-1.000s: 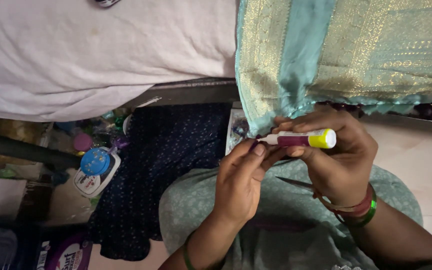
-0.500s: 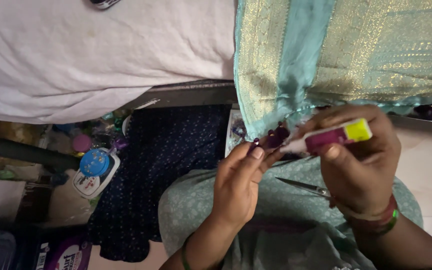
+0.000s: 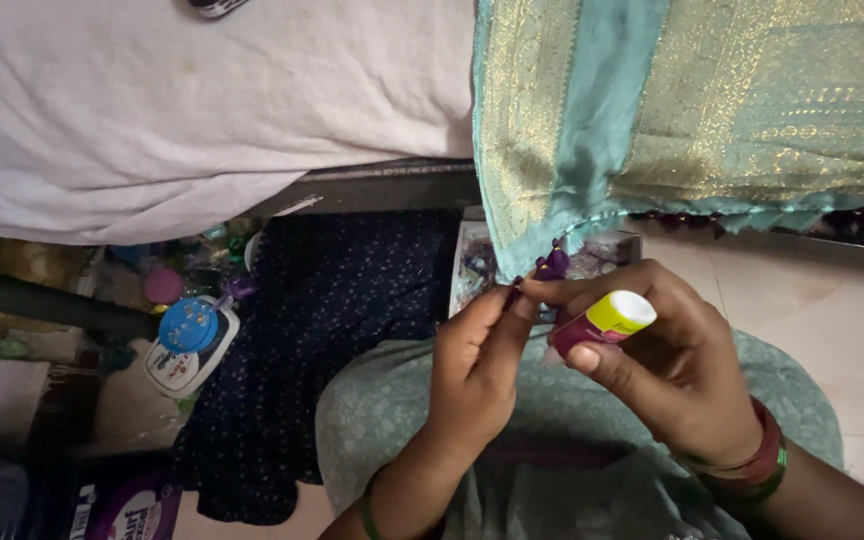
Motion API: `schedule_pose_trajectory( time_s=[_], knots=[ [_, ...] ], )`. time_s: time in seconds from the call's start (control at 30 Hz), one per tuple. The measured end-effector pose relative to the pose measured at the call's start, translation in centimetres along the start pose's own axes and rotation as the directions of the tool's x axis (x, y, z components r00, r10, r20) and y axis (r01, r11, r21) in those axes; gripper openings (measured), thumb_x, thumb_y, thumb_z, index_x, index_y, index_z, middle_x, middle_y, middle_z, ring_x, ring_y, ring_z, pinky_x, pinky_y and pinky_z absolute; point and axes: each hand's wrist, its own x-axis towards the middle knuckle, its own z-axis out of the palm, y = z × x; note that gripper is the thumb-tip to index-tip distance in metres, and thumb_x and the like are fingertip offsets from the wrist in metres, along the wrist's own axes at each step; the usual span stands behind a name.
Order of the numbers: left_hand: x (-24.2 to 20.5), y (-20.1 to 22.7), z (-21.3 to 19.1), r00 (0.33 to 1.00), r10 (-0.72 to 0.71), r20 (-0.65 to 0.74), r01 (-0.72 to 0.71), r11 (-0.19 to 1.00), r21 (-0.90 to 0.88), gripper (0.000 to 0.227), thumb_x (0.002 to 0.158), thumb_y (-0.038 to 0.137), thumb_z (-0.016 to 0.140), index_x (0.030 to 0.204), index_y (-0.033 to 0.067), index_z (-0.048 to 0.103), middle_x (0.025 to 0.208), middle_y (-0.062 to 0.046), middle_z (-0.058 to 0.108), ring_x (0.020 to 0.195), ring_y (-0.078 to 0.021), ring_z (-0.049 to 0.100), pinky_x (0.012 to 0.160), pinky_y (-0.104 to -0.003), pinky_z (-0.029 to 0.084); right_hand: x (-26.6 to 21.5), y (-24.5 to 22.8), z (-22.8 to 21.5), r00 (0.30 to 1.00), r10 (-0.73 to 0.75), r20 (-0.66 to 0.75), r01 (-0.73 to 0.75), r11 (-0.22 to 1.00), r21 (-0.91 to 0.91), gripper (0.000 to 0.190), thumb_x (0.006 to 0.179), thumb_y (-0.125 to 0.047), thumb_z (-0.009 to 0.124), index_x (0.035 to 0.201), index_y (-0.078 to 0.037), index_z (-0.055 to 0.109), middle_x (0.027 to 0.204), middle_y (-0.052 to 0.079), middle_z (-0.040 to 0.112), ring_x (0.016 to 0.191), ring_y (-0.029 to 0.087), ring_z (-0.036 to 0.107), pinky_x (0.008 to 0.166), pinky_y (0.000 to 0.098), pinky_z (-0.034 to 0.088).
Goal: The recorder is seen applying glue to fabric decorations and then sticking them onto the edge of a light blue garment.
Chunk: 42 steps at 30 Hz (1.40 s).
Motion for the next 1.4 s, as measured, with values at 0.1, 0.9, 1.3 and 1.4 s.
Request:
schedule_pose_trajectory(
  time_s=[0.1,0.9,1.3,1.4],
  knots=[
    [-0.1,-0.1,0.0,0.999,0.036,-0.003,-0.036,0.999,0.008,0.022,0.113,0.013,0.056,0.119,-0.0041,0.068,0.101,0.0,0.07,0.094,-0.0043,0.06,0.08,-0.021,0.05,0.0,-0.1,-0.3,0.998,-0.057,0.006,0.057,0.998,0.007,0.024,0.097,-0.006,0.07,0.115,0.003,0.057,0.125,0.026,0.068,0.131,0.028,0.068,0.095,0.0353,0.062],
    [-0.2,0.2,-0.3,0.987,-0.134,0.085,0.157,0.89,-0.429,0.037,0.111,0.015,0.049,0.135,-0.0108,0.058,0.126,-0.019,0.07,0.121,-0.0258,0.068,0.11,-0.038,0.052,0.8,0.9,-0.3,0.997,-0.046,-0.055,0.062,0.943,0.328,0.018,0.098,-0.009,0.069,0.111,-0.002,0.058,0.102,0.023,0.073,0.112,0.029,0.073,0.109,0.0495,0.054],
    [-0.2,-0.1,0.1,0.997,-0.07,0.042,0.081,0.805,-0.588,0.029,0.11,0.01,0.051,0.128,-0.0093,0.063,0.129,-0.017,0.069,0.127,-0.0278,0.064,0.122,-0.053,0.046,1.2,1.9,-2.4,0.857,-0.372,-0.356,0.431,0.896,0.101,0.025,0.108,-0.007,0.069,0.124,-0.001,0.051,0.117,0.013,0.068,0.119,0.028,0.07,0.114,0.0458,0.058],
    [-0.3,-0.3,-0.1,0.994,-0.072,0.077,0.105,0.729,-0.677,0.028,0.111,0.01,0.05,0.129,-0.0074,0.063,0.13,-0.019,0.069,0.129,-0.031,0.064,0.123,-0.055,0.044,1.6,2.6,-2.0,0.88,-0.372,-0.295,0.447,0.859,0.251,0.025,0.111,-0.005,0.071,0.126,0.001,0.052,0.117,0.019,0.07,0.118,0.029,0.071,0.107,0.0457,0.06]
  ],
)
